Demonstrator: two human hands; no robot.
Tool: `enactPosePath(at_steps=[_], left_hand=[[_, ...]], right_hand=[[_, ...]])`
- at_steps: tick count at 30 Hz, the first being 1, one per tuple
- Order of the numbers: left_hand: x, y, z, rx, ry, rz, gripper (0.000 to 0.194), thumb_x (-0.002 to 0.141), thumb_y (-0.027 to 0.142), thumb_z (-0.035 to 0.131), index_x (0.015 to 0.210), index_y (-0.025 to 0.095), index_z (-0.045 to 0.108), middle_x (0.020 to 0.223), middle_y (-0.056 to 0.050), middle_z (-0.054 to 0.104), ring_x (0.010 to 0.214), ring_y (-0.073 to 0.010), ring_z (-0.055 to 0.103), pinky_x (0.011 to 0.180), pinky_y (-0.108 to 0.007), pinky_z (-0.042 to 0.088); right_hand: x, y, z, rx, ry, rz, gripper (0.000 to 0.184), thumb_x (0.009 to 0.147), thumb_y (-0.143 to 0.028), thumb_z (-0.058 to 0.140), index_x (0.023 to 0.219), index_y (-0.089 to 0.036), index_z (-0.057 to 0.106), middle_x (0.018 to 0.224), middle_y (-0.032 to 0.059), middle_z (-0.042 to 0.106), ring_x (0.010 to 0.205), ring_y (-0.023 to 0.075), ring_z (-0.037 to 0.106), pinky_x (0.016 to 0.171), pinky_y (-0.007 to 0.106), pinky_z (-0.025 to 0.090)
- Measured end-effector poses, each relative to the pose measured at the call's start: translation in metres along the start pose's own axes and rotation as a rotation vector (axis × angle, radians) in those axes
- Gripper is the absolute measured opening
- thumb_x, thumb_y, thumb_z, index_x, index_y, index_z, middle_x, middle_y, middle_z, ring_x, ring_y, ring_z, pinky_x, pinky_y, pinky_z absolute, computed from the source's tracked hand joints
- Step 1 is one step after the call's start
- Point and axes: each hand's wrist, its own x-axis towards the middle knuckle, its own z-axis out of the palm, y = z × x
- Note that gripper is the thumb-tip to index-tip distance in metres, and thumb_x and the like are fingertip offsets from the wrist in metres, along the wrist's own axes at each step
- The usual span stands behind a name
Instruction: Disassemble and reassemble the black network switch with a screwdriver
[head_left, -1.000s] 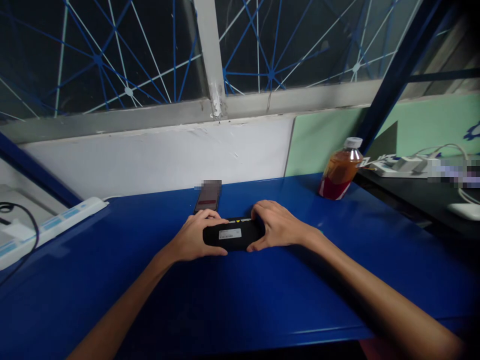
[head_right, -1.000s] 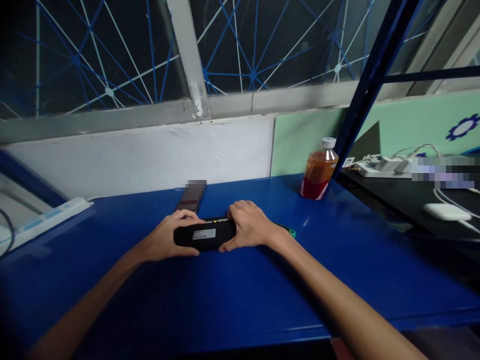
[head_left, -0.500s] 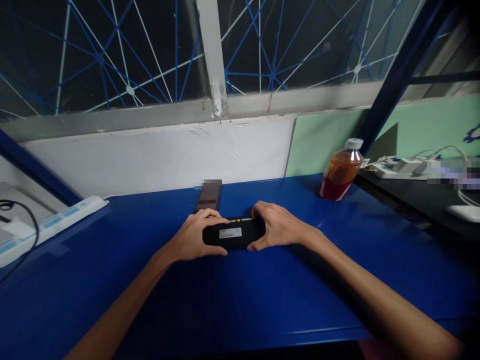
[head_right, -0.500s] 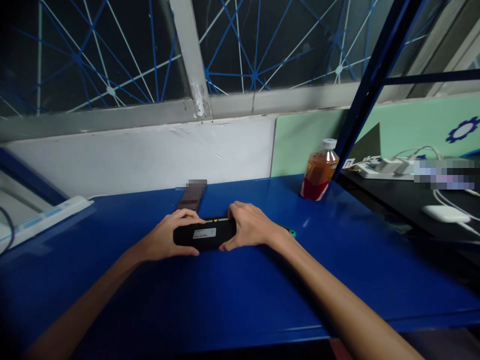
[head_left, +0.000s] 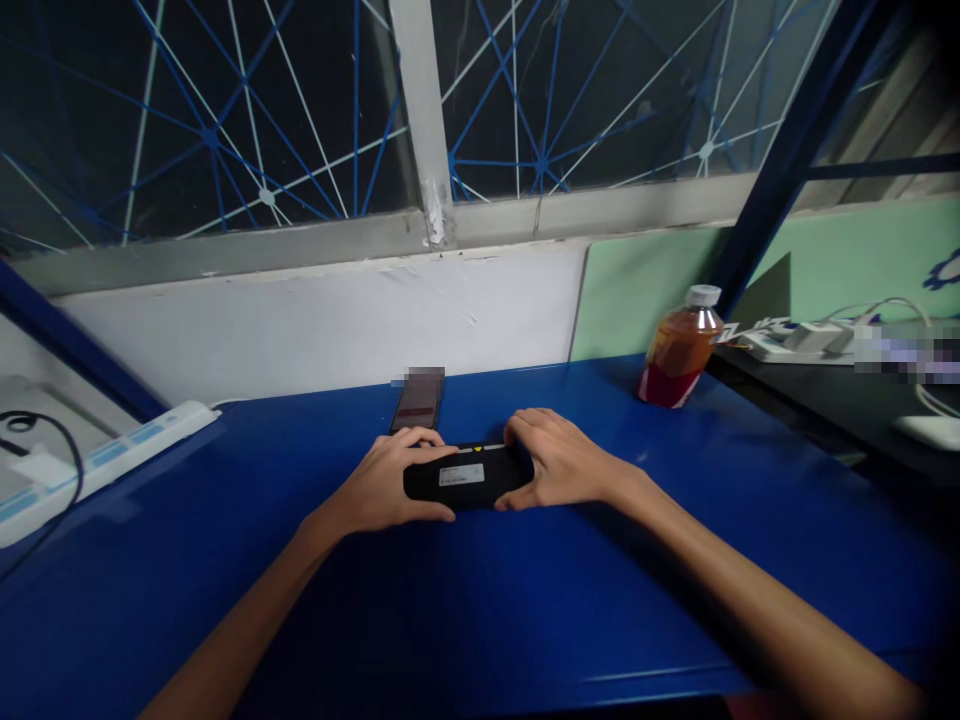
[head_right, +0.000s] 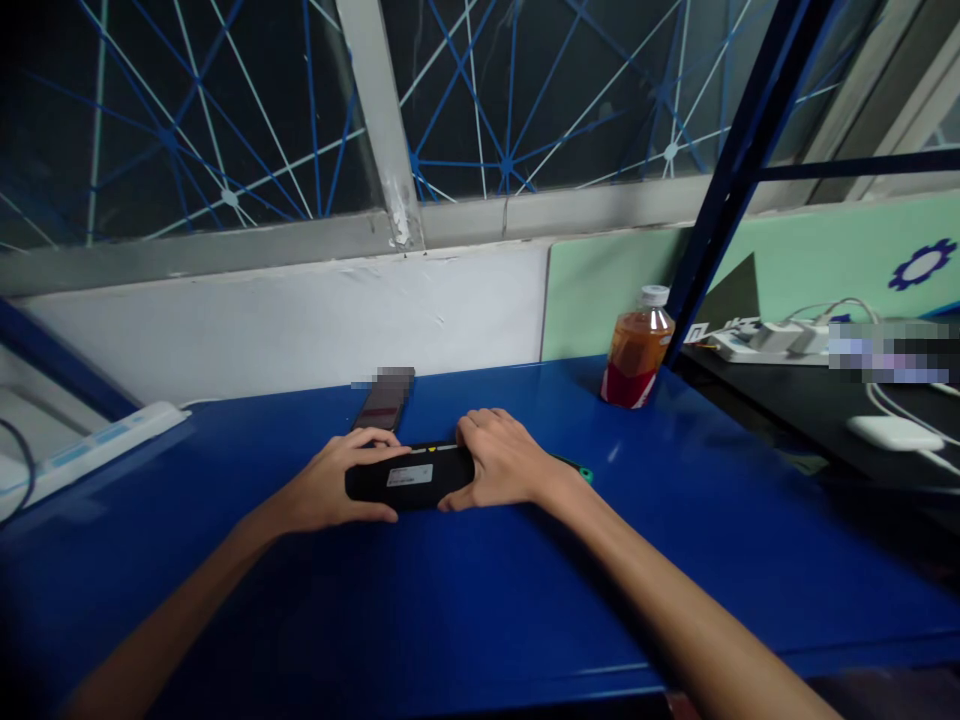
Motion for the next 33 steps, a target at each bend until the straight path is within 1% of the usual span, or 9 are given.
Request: enactPosePath(at_steps=[6, 11, 16, 19, 26, 30, 33], left_hand=[[-0.0001, -0.0016, -0.0009, -0.001, -0.009, 0.006, 0.071, 0.066, 0.069, 0.066, 0.129, 0.04, 0.05, 0.129, -0.004, 0.05, 0.117, -0.0306, 0.046, 0.096, -0.049, 0.032], [-0.0008, -0.0043, -0.0014, -0.004, -0.016, 0.006, 0.073, 0.065, 0.069, 0.067, 0.13, 0.04, 0.05, 0.131, -0.004, 0.049, 0.118, -0.0302, 0.045, 0.096, -0.048, 0.033], [-0.0007, -0.0048, -0.002, -0.021, 0.001, 0.019, 0.071, 0.065, 0.067, 0.067, 0.128, 0.038, 0.051, 0.13, -0.004, 0.05, 0.117, -0.0301, 0.046, 0.096, -0.047, 0.033], [-0.0007, -0.0041, -0.0017, -0.026, 0.012, 0.018, 0.068, 0.066, 0.066, 0.067, 0.126, 0.037, 0.054, 0.129, -0.004, 0.052, 0.116, -0.0293, 0.047, 0.096, -0.046, 0.034], [-0.0011, -0.0038, 0.0012, -0.018, 0.049, -0.004, 0.064, 0.067, 0.065, 0.067, 0.122, 0.034, 0.059, 0.127, -0.005, 0.054, 0.115, -0.0305, 0.048, 0.097, -0.05, 0.035], [-0.0011, -0.0051, 0.002, -0.02, 0.052, 0.002, 0.064, 0.067, 0.065, 0.067, 0.123, 0.034, 0.058, 0.127, -0.005, 0.054, 0.114, -0.0307, 0.049, 0.097, -0.051, 0.036], [-0.0007, -0.0058, 0.0024, -0.014, 0.048, -0.007, 0.063, 0.068, 0.065, 0.067, 0.123, 0.034, 0.058, 0.128, -0.004, 0.054, 0.115, -0.0306, 0.049, 0.097, -0.05, 0.036]], right_hand=[[0.0009, -0.0017, 0.0004, -0.002, 0.018, -0.006, 0.061, 0.054, -0.066, 0.071, 0.088, -0.019, 0.053, 0.088, 0.0067, 0.057, 0.084, 0.0244, 0.053, 0.077, 0.039, 0.041], [0.0004, -0.001, -0.0002, -0.007, 0.013, 0.001, 0.06, 0.055, -0.065, 0.071, 0.088, -0.019, 0.052, 0.088, 0.0063, 0.056, 0.082, 0.0238, 0.052, 0.073, 0.037, 0.041], [-0.0002, 0.0015, -0.0002, -0.002, 0.015, -0.036, 0.059, 0.058, -0.067, 0.069, 0.088, -0.019, 0.051, 0.088, 0.0056, 0.056, 0.082, 0.0233, 0.052, 0.08, 0.04, 0.04], [-0.0002, 0.002, -0.0005, 0.002, 0.005, -0.031, 0.058, 0.059, -0.065, 0.07, 0.089, -0.019, 0.051, 0.089, 0.0061, 0.056, 0.083, 0.0236, 0.052, 0.08, 0.04, 0.04], [-0.0005, 0.0022, -0.0021, 0.008, -0.013, -0.015, 0.059, 0.061, -0.066, 0.068, 0.091, -0.018, 0.054, 0.091, 0.0079, 0.057, 0.086, 0.0255, 0.053, 0.08, 0.04, 0.041], [-0.0008, 0.0044, 0.0001, 0.015, -0.003, -0.013, 0.06, 0.061, -0.068, 0.067, 0.092, -0.018, 0.054, 0.091, 0.008, 0.057, 0.086, 0.0258, 0.053, 0.079, 0.041, 0.042], [-0.0009, 0.0058, 0.0018, 0.008, 0.014, -0.026, 0.06, 0.063, -0.069, 0.066, 0.093, -0.018, 0.055, 0.092, 0.0084, 0.059, 0.088, 0.0262, 0.054, 0.082, 0.041, 0.042]])
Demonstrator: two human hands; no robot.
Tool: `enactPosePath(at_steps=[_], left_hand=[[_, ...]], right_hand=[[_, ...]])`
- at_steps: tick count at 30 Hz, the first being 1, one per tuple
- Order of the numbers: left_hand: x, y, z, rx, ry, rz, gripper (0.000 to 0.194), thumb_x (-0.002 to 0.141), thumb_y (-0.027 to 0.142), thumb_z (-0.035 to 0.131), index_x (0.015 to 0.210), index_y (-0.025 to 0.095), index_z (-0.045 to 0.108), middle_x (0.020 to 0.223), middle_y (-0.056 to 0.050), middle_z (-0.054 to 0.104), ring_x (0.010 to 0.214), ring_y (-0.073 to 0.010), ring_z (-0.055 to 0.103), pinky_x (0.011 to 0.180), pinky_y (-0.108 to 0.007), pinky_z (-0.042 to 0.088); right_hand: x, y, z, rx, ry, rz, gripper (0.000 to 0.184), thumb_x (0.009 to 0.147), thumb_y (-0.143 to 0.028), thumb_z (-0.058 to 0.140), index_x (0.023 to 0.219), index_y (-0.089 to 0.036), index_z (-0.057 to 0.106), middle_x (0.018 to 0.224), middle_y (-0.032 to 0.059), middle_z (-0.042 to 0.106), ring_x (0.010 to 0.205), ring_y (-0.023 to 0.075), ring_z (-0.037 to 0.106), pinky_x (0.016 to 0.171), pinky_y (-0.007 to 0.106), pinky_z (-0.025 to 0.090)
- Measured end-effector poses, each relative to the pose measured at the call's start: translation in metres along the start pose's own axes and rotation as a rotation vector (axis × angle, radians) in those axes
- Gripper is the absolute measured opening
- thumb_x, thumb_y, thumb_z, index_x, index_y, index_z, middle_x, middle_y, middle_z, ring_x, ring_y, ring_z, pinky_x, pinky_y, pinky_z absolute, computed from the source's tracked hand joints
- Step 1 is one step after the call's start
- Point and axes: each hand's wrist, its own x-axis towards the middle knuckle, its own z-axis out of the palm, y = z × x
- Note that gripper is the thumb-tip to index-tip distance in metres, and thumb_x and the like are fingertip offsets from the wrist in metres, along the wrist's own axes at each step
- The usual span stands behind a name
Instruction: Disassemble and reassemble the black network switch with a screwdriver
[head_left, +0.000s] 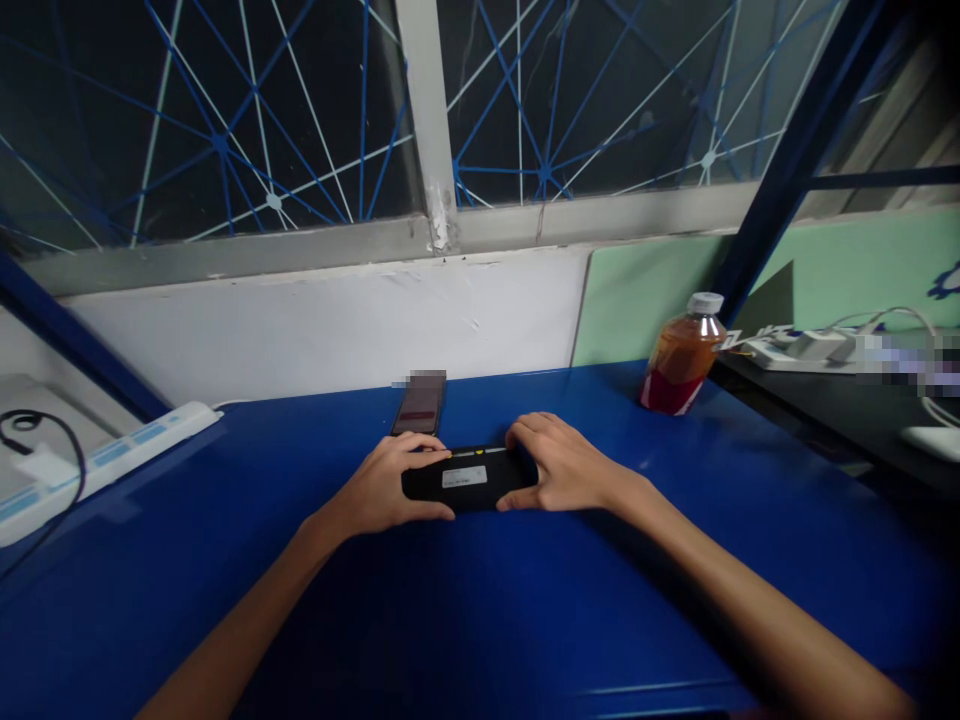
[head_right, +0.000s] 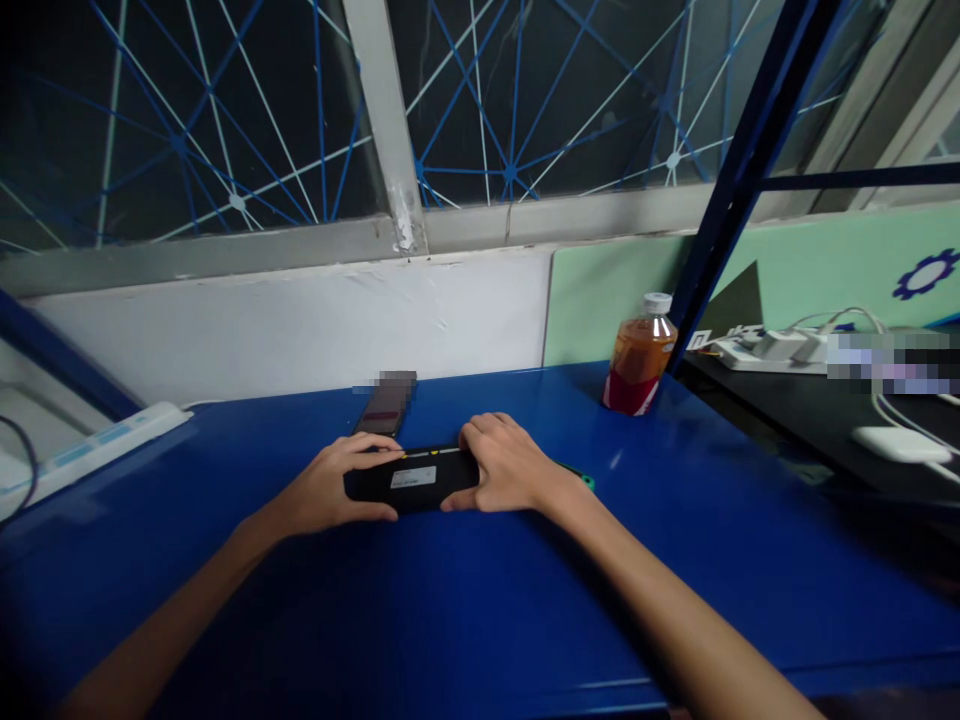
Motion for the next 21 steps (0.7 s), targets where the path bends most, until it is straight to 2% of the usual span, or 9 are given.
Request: enactPosePath(at_steps=[6, 12, 21], left_hand=[[0.0, 0.0, 0.0, 0.016, -0.004, -0.009, 0.065, 0.068, 0.067, 0.065, 0.124, 0.036, 0.056, 0.129, -0.003, 0.054, 0.116, -0.0307, 0.047, 0.096, -0.048, 0.036], [-0.004, -0.006, -0.004, 0.081, -0.015, -0.004, 0.09, 0.056, 0.072, 0.069, 0.133, 0.031, 0.048, 0.127, -0.007, 0.053, 0.114, -0.0325, 0.047, 0.094, -0.046, 0.035], [-0.011, -0.016, -0.012, 0.103, -0.066, -0.033, 0.086, 0.06, 0.071, 0.067, 0.135, 0.033, 0.045, 0.126, -0.005, 0.053, 0.11, -0.0316, 0.047, 0.092, -0.043, 0.037]], right_hand=[[0.001, 0.002, 0.001, -0.02, 0.015, -0.046, 0.063, 0.067, -0.066, 0.065, 0.103, -0.016, 0.058, 0.098, 0.0106, 0.062, 0.095, 0.0269, 0.056, 0.09, 0.042, 0.039], [0.0, 0.004, 0.002, -0.013, 0.022, -0.061, 0.067, 0.068, -0.066, 0.065, 0.111, -0.015, 0.059, 0.101, 0.0111, 0.063, 0.098, 0.0271, 0.056, 0.092, 0.042, 0.039], [0.0, 0.003, 0.002, -0.021, 0.02, -0.065, 0.064, 0.069, -0.065, 0.066, 0.107, -0.014, 0.061, 0.101, 0.0117, 0.063, 0.096, 0.0264, 0.057, 0.091, 0.042, 0.041]])
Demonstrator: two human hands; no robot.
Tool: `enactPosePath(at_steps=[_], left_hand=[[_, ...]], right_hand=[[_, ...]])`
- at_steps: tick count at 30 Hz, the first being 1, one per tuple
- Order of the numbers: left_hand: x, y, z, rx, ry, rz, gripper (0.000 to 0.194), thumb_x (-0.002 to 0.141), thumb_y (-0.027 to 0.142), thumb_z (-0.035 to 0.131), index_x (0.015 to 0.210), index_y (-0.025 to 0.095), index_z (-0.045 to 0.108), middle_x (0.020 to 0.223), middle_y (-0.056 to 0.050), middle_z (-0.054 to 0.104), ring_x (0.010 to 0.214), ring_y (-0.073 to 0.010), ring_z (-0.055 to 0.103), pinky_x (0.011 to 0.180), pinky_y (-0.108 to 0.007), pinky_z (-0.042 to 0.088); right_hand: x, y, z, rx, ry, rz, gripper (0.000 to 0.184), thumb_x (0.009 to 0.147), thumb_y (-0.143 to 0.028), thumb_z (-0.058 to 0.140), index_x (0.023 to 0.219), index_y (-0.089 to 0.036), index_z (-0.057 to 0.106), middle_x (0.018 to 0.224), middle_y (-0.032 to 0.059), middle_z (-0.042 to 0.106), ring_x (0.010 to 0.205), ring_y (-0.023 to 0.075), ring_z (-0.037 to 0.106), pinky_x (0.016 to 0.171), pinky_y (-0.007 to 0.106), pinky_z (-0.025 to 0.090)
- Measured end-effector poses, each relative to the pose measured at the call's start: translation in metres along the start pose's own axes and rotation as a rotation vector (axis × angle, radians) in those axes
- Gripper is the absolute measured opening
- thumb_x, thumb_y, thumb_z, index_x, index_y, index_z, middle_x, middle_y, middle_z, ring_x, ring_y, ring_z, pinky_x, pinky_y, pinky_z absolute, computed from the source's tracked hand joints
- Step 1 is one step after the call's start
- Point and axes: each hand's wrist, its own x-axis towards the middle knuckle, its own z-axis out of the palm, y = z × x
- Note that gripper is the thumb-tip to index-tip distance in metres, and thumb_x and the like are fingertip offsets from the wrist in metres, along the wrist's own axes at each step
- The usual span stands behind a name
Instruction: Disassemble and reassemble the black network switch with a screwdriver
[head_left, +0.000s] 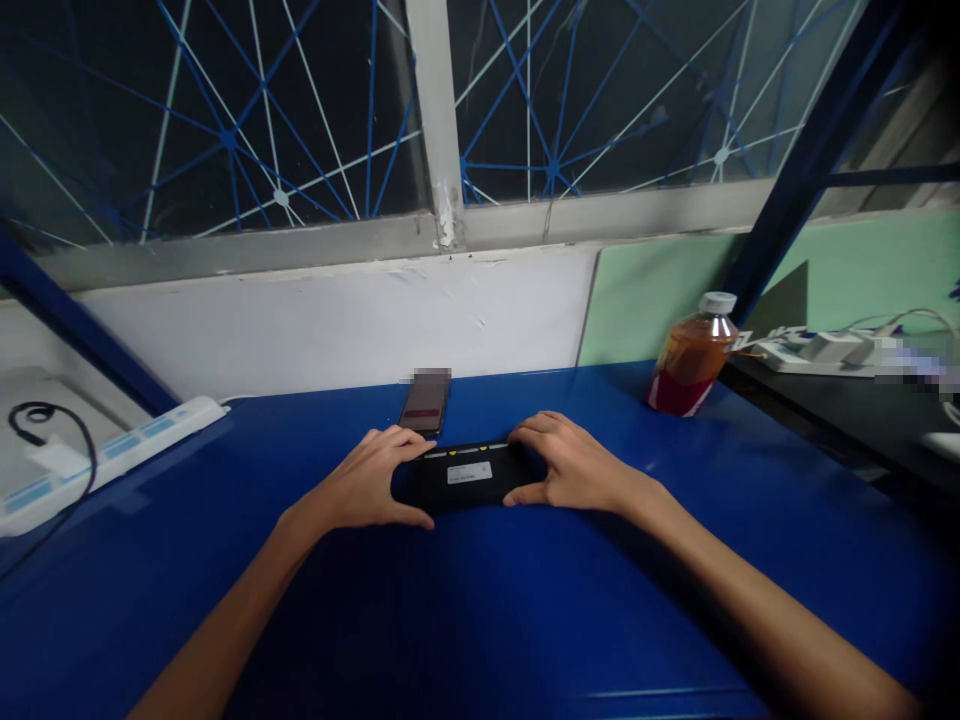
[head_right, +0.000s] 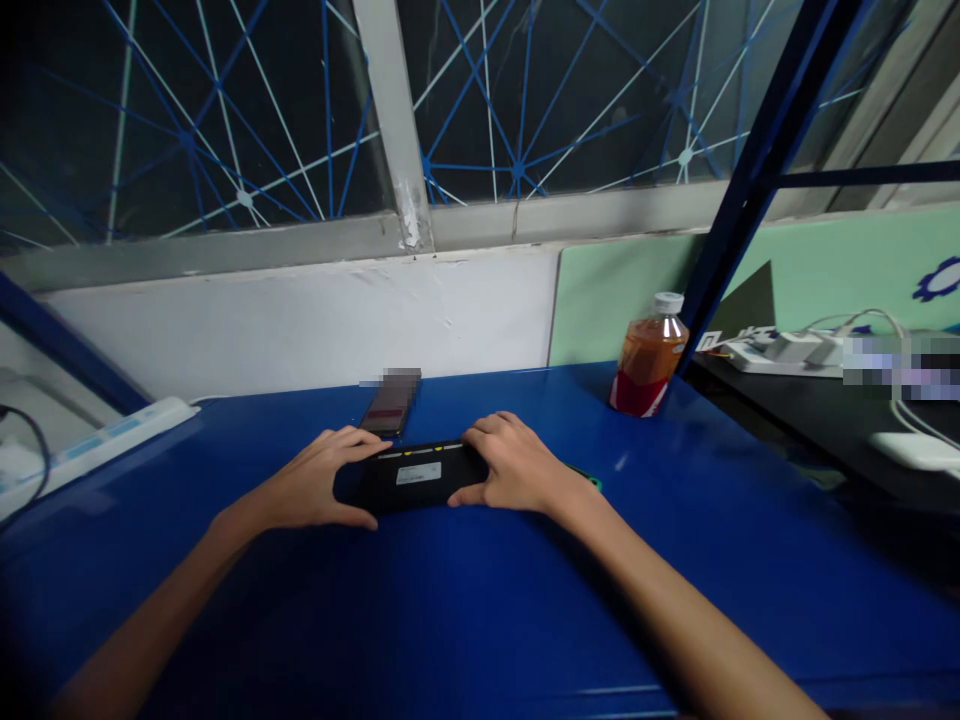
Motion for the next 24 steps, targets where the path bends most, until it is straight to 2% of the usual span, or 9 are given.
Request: enactPosePath(at_steps=[5, 12, 18, 24], left_hand=[[-0.002, -0.002, -0.006, -0.03, -0.039, -0.019, 0.086, 0.06, 0.069, 0.068, 0.135, 0.036, 0.042, 0.131, -0.004, 0.049, 0.115, -0.0317, 0.045, 0.094, -0.044, 0.035], [-0.004, -0.006, -0.015, -0.049, -0.016, -0.02, 0.064, 0.061, 0.065, 0.07, 0.115, 0.032, 0.058, 0.125, -0.002, 0.056, 0.113, -0.0292, 0.05, 0.093, -0.043, 0.036], [-0.007, -0.007, -0.016, -0.029, 0.001, -0.021, 0.064, 0.061, 0.065, 0.07, 0.114, 0.03, 0.06, 0.124, -0.003, 0.057, 0.111, -0.0288, 0.051, 0.092, -0.042, 0.036], [-0.008, -0.006, -0.017, -0.02, -0.013, -0.036, 0.065, 0.061, 0.066, 0.069, 0.115, 0.03, 0.059, 0.125, -0.003, 0.056, 0.108, -0.0292, 0.052, 0.09, -0.043, 0.038]], right_hand=[[-0.001, 0.0, 0.001, -0.027, -0.01, 0.032, 0.066, 0.069, -0.066, 0.065, 0.107, -0.013, 0.06, 0.104, 0.0139, 0.062, 0.099, 0.0285, 0.056, 0.089, 0.042, 0.043], [-0.001, -0.001, 0.002, -0.05, 0.01, 0.015, 0.068, 0.064, -0.07, 0.065, 0.102, -0.014, 0.059, 0.101, 0.0129, 0.061, 0.098, 0.0289, 0.056, 0.088, 0.042, 0.043], [0.001, -0.001, 0.003, -0.048, 0.006, 0.034, 0.065, 0.062, -0.069, 0.068, 0.097, -0.015, 0.057, 0.097, 0.0107, 0.059, 0.093, 0.028, 0.055, 0.085, 0.041, 0.043], [0.003, -0.002, 0.002, 0.02, -0.043, 0.07, 0.063, 0.056, -0.065, 0.073, 0.092, -0.017, 0.052, 0.092, 0.0079, 0.055, 0.085, 0.0246, 0.053, 0.072, 0.036, 0.045]])
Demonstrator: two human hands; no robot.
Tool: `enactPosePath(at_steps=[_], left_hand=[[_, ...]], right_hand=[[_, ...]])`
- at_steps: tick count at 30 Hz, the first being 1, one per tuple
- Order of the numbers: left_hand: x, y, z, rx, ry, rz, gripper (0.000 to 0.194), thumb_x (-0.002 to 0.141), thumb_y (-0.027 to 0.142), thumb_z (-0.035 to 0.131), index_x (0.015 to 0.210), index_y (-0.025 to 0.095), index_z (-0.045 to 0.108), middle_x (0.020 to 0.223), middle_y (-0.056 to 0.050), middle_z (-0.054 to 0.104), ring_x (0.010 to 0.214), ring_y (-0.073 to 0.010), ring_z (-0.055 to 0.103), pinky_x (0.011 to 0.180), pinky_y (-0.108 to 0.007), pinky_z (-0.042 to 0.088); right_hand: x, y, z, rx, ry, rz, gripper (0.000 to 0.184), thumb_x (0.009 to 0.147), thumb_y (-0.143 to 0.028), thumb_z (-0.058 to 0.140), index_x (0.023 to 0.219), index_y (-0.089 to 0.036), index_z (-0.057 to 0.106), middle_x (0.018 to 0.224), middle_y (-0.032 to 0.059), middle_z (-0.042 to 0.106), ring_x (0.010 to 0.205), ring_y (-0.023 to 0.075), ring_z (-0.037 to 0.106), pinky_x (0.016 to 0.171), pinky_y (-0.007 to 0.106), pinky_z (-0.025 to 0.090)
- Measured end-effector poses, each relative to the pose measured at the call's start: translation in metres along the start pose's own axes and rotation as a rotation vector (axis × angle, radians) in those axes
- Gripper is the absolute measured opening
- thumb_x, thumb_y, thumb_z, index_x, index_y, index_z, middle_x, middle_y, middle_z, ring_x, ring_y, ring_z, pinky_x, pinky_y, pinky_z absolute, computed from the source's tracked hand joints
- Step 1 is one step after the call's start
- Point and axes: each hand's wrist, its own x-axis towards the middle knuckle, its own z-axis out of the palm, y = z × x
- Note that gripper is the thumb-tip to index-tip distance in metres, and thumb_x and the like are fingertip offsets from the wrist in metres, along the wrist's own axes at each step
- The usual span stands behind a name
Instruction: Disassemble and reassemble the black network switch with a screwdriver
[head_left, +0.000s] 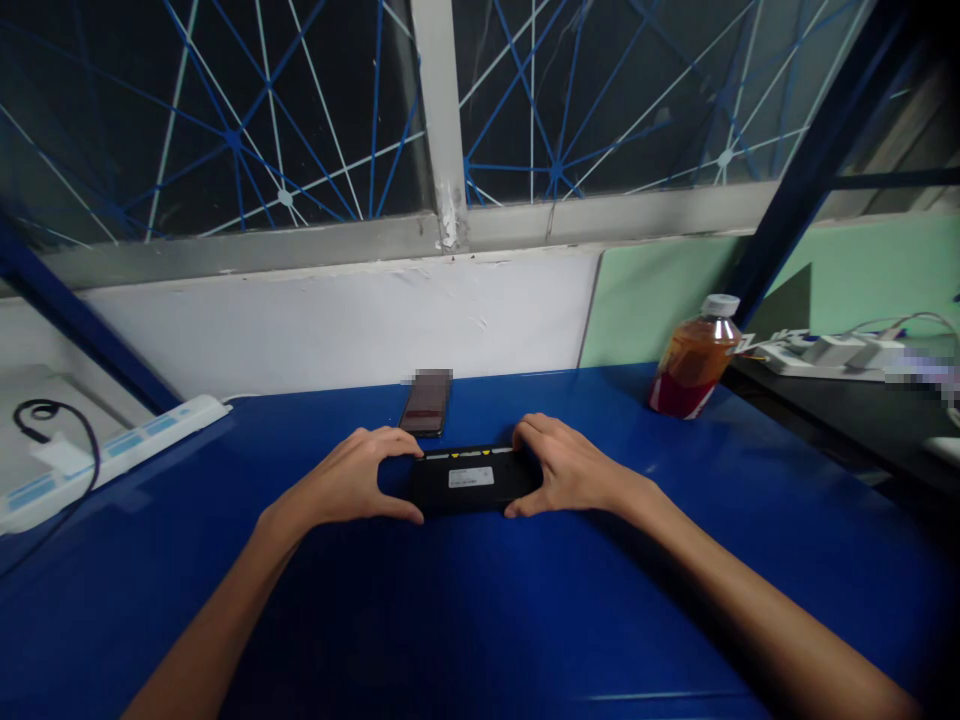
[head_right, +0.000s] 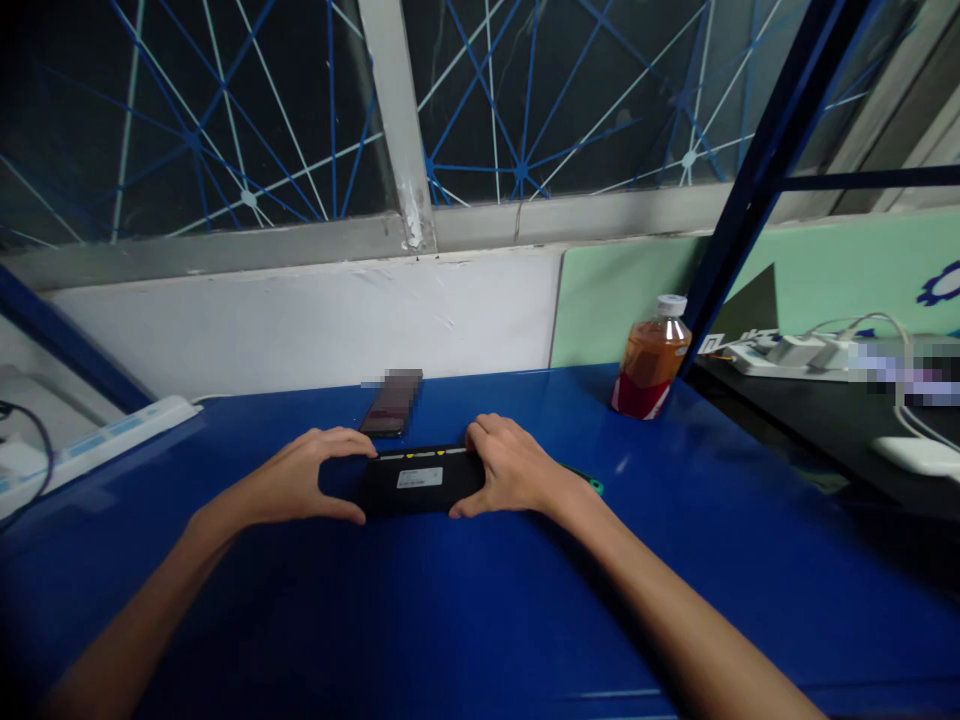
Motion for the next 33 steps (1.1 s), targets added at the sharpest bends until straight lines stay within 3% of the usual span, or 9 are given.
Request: enactPosePath(at_steps=[27, 33], left_hand=[[0.0011, 0.0029, 0.002, -0.057, -0.027, -0.005, 0.06, 0.061, 0.06, 0.071, 0.112, 0.032, 0.058, 0.124, -0.003, 0.054, 0.108, -0.03, 0.051, 0.092, -0.045, 0.037], [0.0027, 0.0046, 0.0044, -0.145, -0.03, 0.01, 0.059, 0.062, 0.057, 0.072, 0.11, 0.028, 0.054, 0.121, -0.004, 0.053, 0.11, -0.0283, 0.05, 0.091, -0.041, 0.04]], right_hand=[[-0.0001, 0.0016, -0.0008, 0.024, 0.001, -0.022, 0.065, 0.06, -0.072, 0.066, 0.091, -0.017, 0.053, 0.09, 0.0079, 0.055, 0.082, 0.0237, 0.052, 0.07, 0.037, 0.045], [0.0005, 0.0007, -0.002, 0.029, -0.008, -0.021, 0.063, 0.06, -0.071, 0.067, 0.09, -0.018, 0.052, 0.089, 0.007, 0.055, 0.08, 0.0227, 0.052, 0.068, 0.035, 0.045]])
